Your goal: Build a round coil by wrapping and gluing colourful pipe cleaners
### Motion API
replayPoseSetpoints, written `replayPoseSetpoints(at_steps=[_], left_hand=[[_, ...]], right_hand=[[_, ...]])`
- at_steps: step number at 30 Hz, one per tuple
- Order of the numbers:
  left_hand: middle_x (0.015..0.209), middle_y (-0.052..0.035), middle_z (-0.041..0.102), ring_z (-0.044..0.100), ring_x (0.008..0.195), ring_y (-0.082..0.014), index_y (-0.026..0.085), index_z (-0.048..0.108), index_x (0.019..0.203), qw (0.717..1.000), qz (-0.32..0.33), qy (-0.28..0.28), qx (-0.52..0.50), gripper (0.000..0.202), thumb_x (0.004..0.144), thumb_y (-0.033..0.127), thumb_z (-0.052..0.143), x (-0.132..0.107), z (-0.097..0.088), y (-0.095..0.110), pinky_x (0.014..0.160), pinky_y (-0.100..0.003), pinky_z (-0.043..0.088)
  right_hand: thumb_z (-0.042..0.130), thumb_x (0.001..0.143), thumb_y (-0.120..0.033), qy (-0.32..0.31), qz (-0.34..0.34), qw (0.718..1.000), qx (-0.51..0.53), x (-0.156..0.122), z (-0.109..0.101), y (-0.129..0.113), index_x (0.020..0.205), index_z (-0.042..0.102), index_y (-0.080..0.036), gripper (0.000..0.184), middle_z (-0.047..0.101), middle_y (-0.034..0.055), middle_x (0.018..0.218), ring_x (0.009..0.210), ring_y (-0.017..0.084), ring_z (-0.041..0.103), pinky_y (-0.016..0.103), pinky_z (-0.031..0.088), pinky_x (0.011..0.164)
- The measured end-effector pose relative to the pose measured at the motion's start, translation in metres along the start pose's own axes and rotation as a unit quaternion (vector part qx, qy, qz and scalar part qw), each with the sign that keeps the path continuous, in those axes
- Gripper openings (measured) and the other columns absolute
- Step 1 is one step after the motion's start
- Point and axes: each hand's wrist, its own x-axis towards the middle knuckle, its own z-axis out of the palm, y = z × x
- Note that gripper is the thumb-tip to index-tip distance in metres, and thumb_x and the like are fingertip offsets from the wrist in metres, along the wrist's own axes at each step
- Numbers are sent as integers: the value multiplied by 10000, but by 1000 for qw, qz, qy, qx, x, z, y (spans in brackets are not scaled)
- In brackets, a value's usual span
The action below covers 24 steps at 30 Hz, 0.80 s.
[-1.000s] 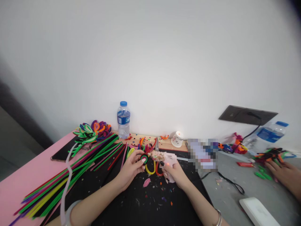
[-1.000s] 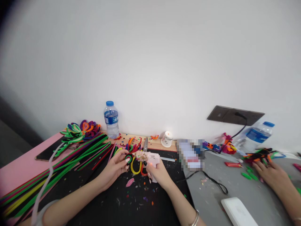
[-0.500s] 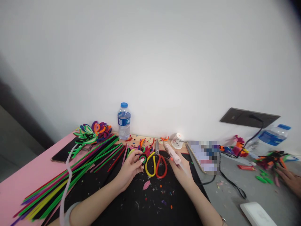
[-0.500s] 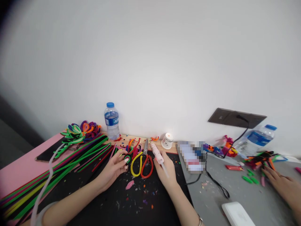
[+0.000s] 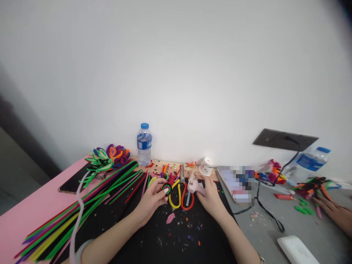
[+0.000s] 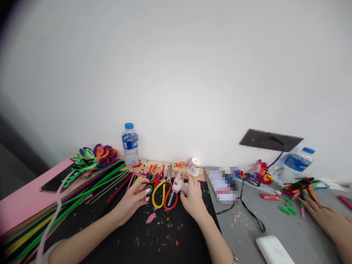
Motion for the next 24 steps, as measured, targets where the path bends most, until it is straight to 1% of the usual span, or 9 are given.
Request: replayPoseSetpoints(at_steps=[2,3,4,6,9,11,14,19,24], left_hand=[[789,53,526,524,597,-57,239,558,930,1000,-4,-7,15,257,736,269,723,-1,1,1,608,-201,434],[797,51,530,525,589,-57,238,558,922,1000,-8,-11,25,258,731,277,727,-1,2,1,602,-203,435],[798,49,534,526,579,-58,237,559,915,999,-13,-17,38,258,727,286,729,-1,2,1,595,-206,434],[789,48,539,521,555,-58,234,560,906,997,-27,-37,62,259,723,300,731,-2,3,1,580,-211,433],[780,48,549,504,526,-56,229,558,897,992,-51,-76,85,263,718,308,735,-4,5,0,557,-214,423],[764,51,550,490,510,-53,222,557,890,989,-63,-94,94,271,711,311,740,-5,7,0,545,-214,413],[730,55,543,482,504,-53,214,562,884,986,-72,-105,106,274,705,316,743,-6,9,0,536,-211,403],[744,52,548,487,503,-53,214,571,874,986,-72,-100,113,273,696,323,748,-8,11,2,529,-211,404],[742,52,543,480,510,-53,211,579,872,987,-62,-101,108,264,697,314,749,-5,10,2,533,-209,414]], right_hand=[[496,682,-94,12,-18,1000,13,0,-5,-6,1241,428,-180,570,508,131,1275,1213,309,442,496,366,1009],[481,708,-96,20,-26,999,21,0,-8,-9,1247,421,-185,550,486,130,1305,1247,301,411,494,342,1032],[475,751,-113,39,-43,997,51,0,-12,-13,1229,440,-185,485,496,134,1295,1237,298,423,494,340,1033],[450,848,-174,55,-56,991,110,-1,-20,-22,1214,462,-204,367,546,125,1233,1137,276,508,452,407,966],[447,900,-228,28,-59,983,169,-5,-27,-34,1185,505,-221,290,616,100,1101,928,232,594,363,471,841],[438,910,-225,11,-61,980,189,-7,-28,-39,1151,538,-229,261,639,87,1048,884,225,603,341,469,812],[428,905,-207,1,-59,976,210,-9,-26,-42,1016,591,-237,200,657,68,969,869,229,603,330,455,788],[478,879,-240,0,-7,965,261,-11,-25,-47,940,599,-233,136,636,37,818,648,191,546,297,424,636],[521,853,-272,1,31,948,315,-8,-24,-50,824,610,-218,108,619,34,765,649,194,535,289,406,614]])
